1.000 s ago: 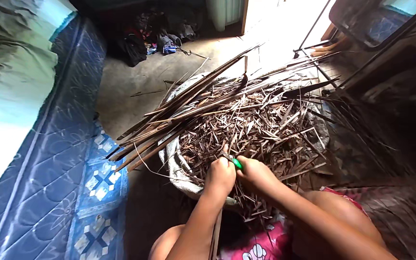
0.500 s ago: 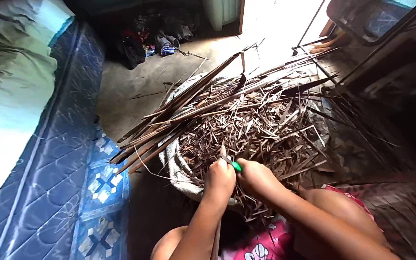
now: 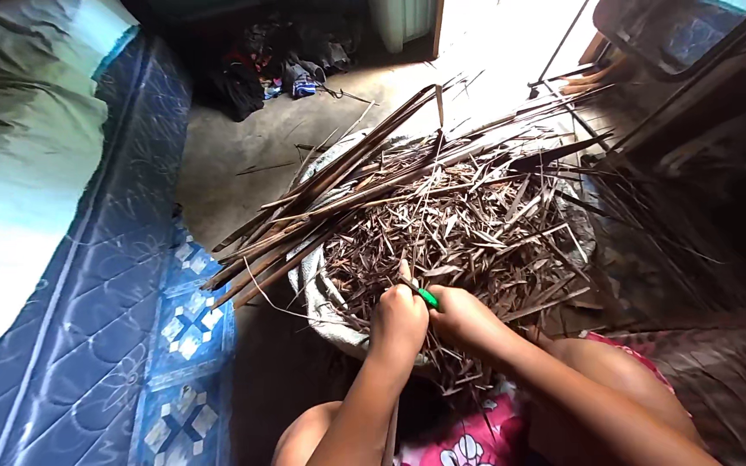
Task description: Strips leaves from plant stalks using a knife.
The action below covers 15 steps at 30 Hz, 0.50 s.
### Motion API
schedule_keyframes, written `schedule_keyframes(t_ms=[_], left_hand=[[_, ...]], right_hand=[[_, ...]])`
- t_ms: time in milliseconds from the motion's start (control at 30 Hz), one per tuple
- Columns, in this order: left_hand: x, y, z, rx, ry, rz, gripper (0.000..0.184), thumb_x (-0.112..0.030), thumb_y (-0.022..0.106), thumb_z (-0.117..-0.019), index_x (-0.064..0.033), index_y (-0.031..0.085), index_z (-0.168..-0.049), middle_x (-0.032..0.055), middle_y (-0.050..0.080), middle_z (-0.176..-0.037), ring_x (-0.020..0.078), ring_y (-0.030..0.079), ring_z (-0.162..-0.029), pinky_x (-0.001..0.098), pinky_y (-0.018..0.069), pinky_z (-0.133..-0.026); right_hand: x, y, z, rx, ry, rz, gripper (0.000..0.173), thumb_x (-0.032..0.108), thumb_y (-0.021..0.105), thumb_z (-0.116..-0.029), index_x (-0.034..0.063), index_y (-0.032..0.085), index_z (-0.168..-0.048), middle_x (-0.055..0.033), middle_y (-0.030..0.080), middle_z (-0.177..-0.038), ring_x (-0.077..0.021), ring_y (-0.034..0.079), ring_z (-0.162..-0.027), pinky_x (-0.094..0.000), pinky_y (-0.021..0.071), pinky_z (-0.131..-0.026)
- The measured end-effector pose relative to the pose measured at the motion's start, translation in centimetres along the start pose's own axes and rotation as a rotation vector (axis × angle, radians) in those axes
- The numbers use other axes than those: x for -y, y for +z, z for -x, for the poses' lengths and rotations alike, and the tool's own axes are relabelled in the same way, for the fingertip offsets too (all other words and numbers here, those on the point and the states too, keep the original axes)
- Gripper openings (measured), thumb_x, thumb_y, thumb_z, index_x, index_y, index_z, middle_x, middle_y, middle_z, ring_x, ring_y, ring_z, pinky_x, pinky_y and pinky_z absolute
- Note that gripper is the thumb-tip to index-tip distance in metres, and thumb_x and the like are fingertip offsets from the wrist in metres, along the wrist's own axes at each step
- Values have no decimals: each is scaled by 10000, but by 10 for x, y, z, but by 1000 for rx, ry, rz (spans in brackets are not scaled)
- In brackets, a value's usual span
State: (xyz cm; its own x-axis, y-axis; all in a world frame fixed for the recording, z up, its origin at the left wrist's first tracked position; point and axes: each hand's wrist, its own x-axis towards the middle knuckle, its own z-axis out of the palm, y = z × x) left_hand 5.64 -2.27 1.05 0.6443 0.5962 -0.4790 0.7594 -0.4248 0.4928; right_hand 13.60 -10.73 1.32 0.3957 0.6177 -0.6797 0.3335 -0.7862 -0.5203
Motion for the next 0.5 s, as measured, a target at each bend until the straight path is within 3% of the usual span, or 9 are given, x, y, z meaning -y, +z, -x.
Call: schedule_keyframes(t_ms=[67,100,133,233,333,400,467,500], left_hand=[[-1,1,0,35,-6,-25,471,-163,365,-1101,-44,432,-1551,205,684,-1260,338,654,-1190,499,487,-1029],[-3,2,1,43,10,-21,460,-180,347,-1111,-38,450,-1537,209,686,-1244,344,662,-1170,510,492,-1020],[-3,6,3,37,42,-7,439,-209,341,-1122,-20,497,-1486,211,702,-1170,348,685,-1100,521,513,-982],[-4,16,9,53,116,22,478,-227,341,-1126,-68,404,-1573,161,729,-998,300,707,-917,487,543,-903],[0,16,10,-12,155,27,465,-216,361,-1121,-54,443,-1549,151,728,-935,294,705,-859,485,555,-854],[2,11,8,-37,130,30,428,-185,386,-1102,-11,539,-1462,203,726,-1027,345,710,-968,527,540,-899],[0,4,6,-31,61,49,331,-127,430,-1061,49,652,-1233,223,706,-1059,354,687,-1032,525,521,-921],[0,3,7,-22,39,47,326,-124,430,-1059,55,666,-1194,218,706,-1070,347,684,-1050,517,519,-929]], right_hand=[[3,2,-2,-75,47,128,260,225,479,-1073,47,621,-1198,-190,694,-1116,-359,677,-1098,-562,521,-884],[3,0,-6,-143,82,172,285,226,468,-1079,41,611,-1243,-199,698,-1148,-375,679,-1122,-571,527,-895],[0,-3,-12,-222,119,194,292,200,466,-1074,33,601,-1271,-210,700,-1158,-393,682,-1127,-581,532,-890],[-13,-24,-25,-380,216,188,302,170,441,-1077,37,592,-1302,-208,696,-1191,-393,677,-1149,-582,530,-898],[-12,-34,-16,-340,198,135,291,176,460,-1072,49,599,-1293,-207,687,-1210,-385,667,-1161,-582,517,-916],[-6,-25,-4,-190,94,75,294,218,494,-1068,35,626,-1257,-222,683,-1178,-398,662,-1132,-604,511,-916],[-3,-10,3,-32,17,25,262,206,505,-1056,24,645,-1182,-215,677,-1107,-379,658,-1069,-591,502,-885],[-3,-6,4,-1,6,20,242,195,496,-1054,28,639,-1154,-202,669,-1073,-363,653,-1040,-575,496,-864]])
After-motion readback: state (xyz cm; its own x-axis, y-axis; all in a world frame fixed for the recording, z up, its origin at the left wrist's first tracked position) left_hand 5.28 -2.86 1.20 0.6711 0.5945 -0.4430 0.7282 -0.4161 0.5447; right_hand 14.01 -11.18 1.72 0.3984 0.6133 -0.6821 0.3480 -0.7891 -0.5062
